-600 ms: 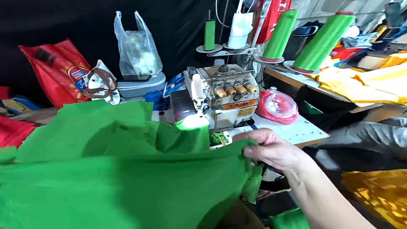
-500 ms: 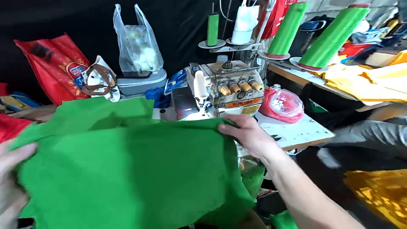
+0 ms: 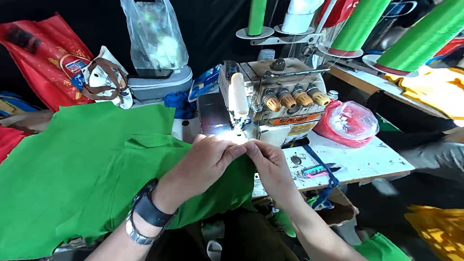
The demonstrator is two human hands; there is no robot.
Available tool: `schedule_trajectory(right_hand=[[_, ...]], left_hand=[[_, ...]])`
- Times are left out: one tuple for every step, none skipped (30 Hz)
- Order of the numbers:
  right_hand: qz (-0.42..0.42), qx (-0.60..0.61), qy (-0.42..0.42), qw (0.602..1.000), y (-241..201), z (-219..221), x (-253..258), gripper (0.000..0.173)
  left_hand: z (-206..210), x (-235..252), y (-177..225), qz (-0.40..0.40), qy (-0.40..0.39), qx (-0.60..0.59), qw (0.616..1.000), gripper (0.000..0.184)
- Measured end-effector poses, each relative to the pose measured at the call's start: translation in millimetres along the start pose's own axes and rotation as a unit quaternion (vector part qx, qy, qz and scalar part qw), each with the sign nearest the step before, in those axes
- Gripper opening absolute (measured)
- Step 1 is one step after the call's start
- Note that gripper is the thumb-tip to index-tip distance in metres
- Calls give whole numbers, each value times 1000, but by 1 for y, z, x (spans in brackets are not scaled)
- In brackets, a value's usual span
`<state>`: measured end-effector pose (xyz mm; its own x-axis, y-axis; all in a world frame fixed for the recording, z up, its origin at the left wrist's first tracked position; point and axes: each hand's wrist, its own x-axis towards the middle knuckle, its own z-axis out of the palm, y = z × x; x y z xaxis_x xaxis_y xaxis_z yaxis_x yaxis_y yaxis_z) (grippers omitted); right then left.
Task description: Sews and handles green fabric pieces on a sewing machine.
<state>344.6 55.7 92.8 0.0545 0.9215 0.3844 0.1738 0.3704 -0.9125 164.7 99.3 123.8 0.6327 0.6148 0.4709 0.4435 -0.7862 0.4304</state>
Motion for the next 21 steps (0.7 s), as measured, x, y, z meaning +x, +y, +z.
schedule_trajectory(right_hand=[[9,20,-4,1000,4,-3,-1,34],[19,39,-21,999,10,-7,-4,31],[33,46,-39,998,17,-10,-8,25],[48,46,-59,996,23,-12,-15,26],[60,47,-70,995,29,-12,-24,35],[65,49,-73,994,35,-10,-34,42],[60,50,-67,995,38,-7,-44,43],[48,57,-58,996,40,-4,-52,41],[32,68,-50,996,38,-1,-60,39],[16,81,-45,996,35,1,-66,37],[0,95,-40,995,33,2,-70,35],[-12,103,-31,994,33,2,-72,33],[-17,104,-15,994,38,2,-72,31],[-10,96,2,995,47,4,-71,30],[6,87,14,996,57,5,-71,29],[22,84,19,996,65,5,-72,28],[28,84,20,996,70,5,-72,27],[25,85,17,996,71,6,-72,25],[19,90,13,996,72,6,-74,24],[12,94,9,995,72,6,-75,22],[3,91,6,996,72,6,-76,20]], left_hand=[[-1,7,-4,15,-24,17,999,40],[-3,12,-7,31,-40,33,998,39],[-6,16,-10,37,-49,34,998,36],[-9,18,-12,29,-50,20,998,33],[-12,19,-14,15,-42,-2,999,29],[-13,20,-14,-6,-29,-21,999,25],[-15,22,-11,-40,-19,-26,999,22],[-18,26,0,-89,-13,-18,996,19],[-21,33,21,-156,-16,-12,988,18],[-23,40,36,-208,-16,2,978,16],[-22,42,40,-229,-14,13,973,12],[-22,47,44,-254,-11,-2,967,12],[-18,49,43,-272,2,-23,962,11],[-8,43,21,-224,31,-8,974,4],[1,38,2,-178,54,-10,982,1],[6,35,-8,-157,61,-13,986,3],[7,35,-10,-159,56,-14,986,6],[5,37,-8,-173,44,-15,984,10],[2,38,-3,-192,35,-24,981,15],[-1,40,4,-209,24,-43,977,18],[-4,41,10,-223,21,-76,972,19]])
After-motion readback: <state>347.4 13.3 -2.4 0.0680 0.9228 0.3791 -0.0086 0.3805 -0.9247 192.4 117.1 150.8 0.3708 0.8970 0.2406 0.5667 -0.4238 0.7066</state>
